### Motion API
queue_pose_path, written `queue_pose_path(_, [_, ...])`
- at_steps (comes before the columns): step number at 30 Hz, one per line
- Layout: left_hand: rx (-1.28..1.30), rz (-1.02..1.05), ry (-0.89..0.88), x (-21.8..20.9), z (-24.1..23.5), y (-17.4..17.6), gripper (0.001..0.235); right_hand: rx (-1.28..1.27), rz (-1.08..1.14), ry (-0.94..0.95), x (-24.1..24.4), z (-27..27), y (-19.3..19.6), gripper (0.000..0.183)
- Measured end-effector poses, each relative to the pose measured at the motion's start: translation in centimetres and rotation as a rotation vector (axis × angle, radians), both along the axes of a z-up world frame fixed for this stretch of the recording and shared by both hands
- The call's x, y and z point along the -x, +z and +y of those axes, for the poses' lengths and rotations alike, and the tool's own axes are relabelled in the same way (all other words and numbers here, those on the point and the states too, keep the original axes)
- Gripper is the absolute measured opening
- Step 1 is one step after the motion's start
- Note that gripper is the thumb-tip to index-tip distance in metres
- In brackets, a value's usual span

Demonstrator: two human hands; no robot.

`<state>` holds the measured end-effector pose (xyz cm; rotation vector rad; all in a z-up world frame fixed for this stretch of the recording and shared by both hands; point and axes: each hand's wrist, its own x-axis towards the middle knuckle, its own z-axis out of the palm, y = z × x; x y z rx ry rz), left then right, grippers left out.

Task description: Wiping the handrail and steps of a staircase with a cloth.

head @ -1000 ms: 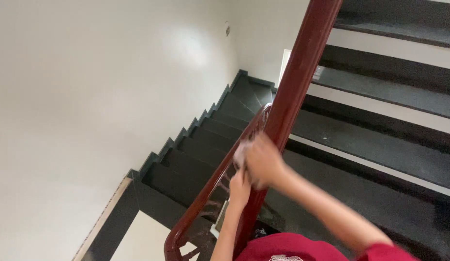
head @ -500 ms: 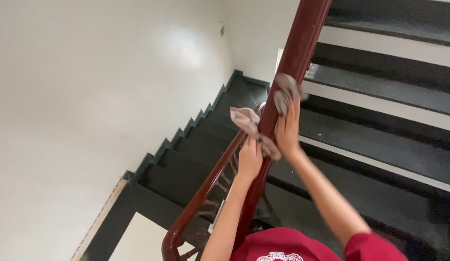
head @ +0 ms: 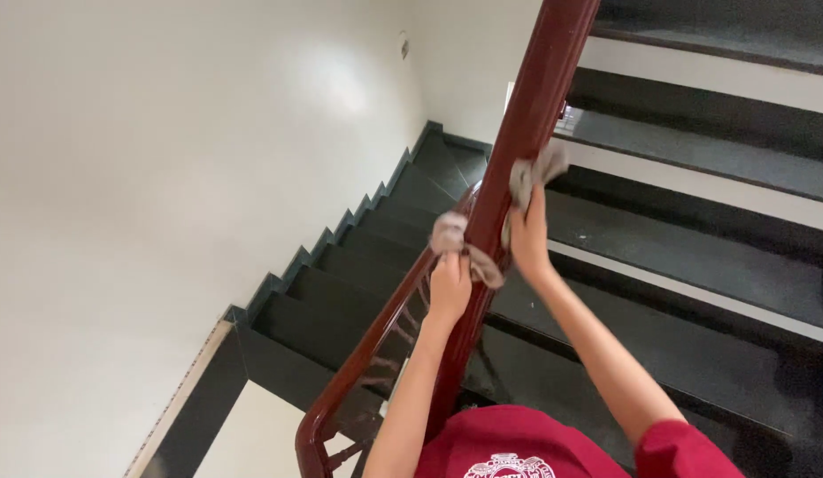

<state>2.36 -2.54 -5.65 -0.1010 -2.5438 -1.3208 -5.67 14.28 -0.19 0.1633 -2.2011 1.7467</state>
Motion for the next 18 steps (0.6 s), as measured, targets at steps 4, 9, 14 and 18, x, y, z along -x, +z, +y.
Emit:
queue_pose_path(4, [-0.036,0.045,-0.008,-3.4,-0.2,2.1,0.033,-0.01,0.089,-0.066,-2.1,-1.9,-0.3,0.059])
queue_pose_path(9, [0.032,0.06,0.048,-14.6,-3.7,-4.3,0.045,-0.335,-0.08,0.043,-18.7,-6.0,-17.9,0.072])
queue_pose_path(14, [0.01,-0.048,0.082,-15.4,-5.0,-1.6,0.045,-0.548,-0.118,0.271,-19.4,-3.7,-16.2,0.076])
queue_pose_path(18, [-0.076,-0.098,0.019,-9.0,-2.9,-0.1,0.049,-0.76,0.335,0.003,-8.7,-2.6,-0.1,0.06])
